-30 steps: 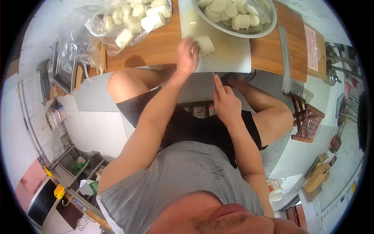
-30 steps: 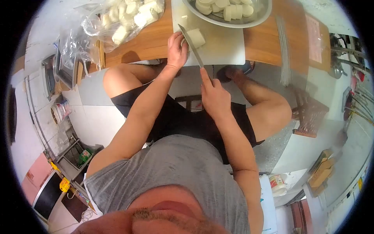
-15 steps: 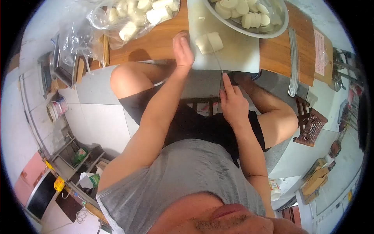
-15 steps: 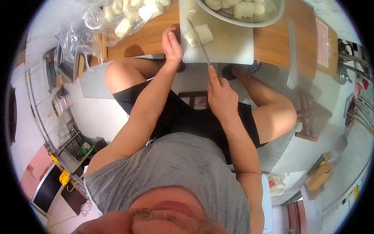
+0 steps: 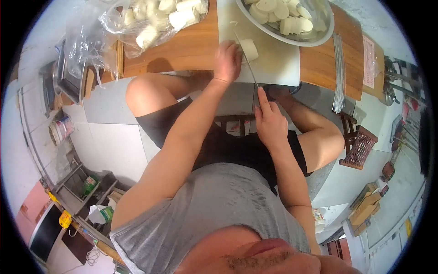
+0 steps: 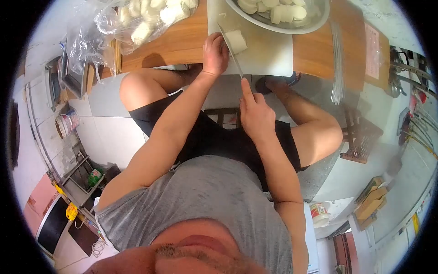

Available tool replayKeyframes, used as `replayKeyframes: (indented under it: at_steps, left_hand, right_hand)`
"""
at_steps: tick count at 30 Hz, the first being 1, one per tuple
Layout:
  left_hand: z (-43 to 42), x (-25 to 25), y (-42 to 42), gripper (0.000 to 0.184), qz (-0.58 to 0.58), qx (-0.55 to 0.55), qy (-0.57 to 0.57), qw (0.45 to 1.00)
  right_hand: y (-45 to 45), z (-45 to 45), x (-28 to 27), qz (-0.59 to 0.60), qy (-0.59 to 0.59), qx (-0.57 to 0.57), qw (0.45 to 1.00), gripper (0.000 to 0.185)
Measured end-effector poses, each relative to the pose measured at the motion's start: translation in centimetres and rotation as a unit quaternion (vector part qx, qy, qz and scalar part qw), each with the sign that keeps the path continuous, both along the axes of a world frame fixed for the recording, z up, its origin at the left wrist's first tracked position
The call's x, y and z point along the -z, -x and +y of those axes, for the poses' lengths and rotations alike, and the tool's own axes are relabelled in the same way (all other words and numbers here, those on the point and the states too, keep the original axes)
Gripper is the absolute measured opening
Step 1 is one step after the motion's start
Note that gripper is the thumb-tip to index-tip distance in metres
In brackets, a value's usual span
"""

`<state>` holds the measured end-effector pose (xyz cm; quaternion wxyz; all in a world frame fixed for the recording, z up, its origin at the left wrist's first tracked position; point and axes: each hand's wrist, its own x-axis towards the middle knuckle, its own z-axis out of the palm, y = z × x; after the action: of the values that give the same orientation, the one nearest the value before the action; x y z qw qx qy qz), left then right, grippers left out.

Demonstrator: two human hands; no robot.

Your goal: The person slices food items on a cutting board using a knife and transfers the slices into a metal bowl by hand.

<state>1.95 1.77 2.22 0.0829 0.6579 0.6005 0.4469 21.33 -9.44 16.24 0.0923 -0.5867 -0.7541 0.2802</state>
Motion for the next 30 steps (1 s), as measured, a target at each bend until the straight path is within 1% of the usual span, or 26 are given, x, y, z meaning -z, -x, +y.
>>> replayKeyframes:
  at_steps: [7,10,13,16,19,22,25,28,30]
  left_hand:
    - [0.0,0.4,-0.1,0.027,-0.01,0.001,0.015,1.0]
    - [0.1,0.3,-0.2,0.02,0.019,-0.008,-0.019,1.0]
    - [0.3,0.3,-0.1,0.019,0.007,-0.001,-0.036,0.999]
    - [0.2,0.3,-0.2,0.02,-0.011,-0.011,-0.008,1.0]
    - [0.2,0.6,0.0,0.021,-0.006,-0.003,-0.027,1.0]
    - [0.2,0.4,-0.2,0.022,0.012,-0.009,-0.044,0.999]
    - [0.4,0.4,-0.1,0.022,-0.001,0.003,-0.033,0.999]
    - [0.1,0.5,0.0,0.023,-0.004,0.003,-0.025,1.0]
    - [0.4,0.9,0.0,0.024,0.003,0.005,-0.045,0.999]
  right_hand:
    - [0.8,0.4,-1.5,-0.028,0.073,0.009,0.997,0.058]
    - [1.2,0.8,-1.1,-0.032,0.012,-0.005,0.999,0.061]
    - [2.3,2.2,-2.1,-0.059,0.071,0.002,0.996,0.059]
    - [1.7,1.3,-1.7,-0.052,0.047,0.002,0.998,0.058]
    - [0.6,0.0,-1.6,-0.047,0.069,0.009,0.996,0.058]
    - [1.3,1.3,-1.0,-0.055,0.004,-0.019,0.998,0.062]
    - [3.0,3.3,-0.2,-0.055,-0.005,-0.008,0.998,0.06]
    - [2.0,2.0,-0.1,-0.037,-0.011,-0.012,0.999,0.058]
    - [1.2,1.1,-0.4,-0.028,-0.005,-0.015,0.999,0.058]
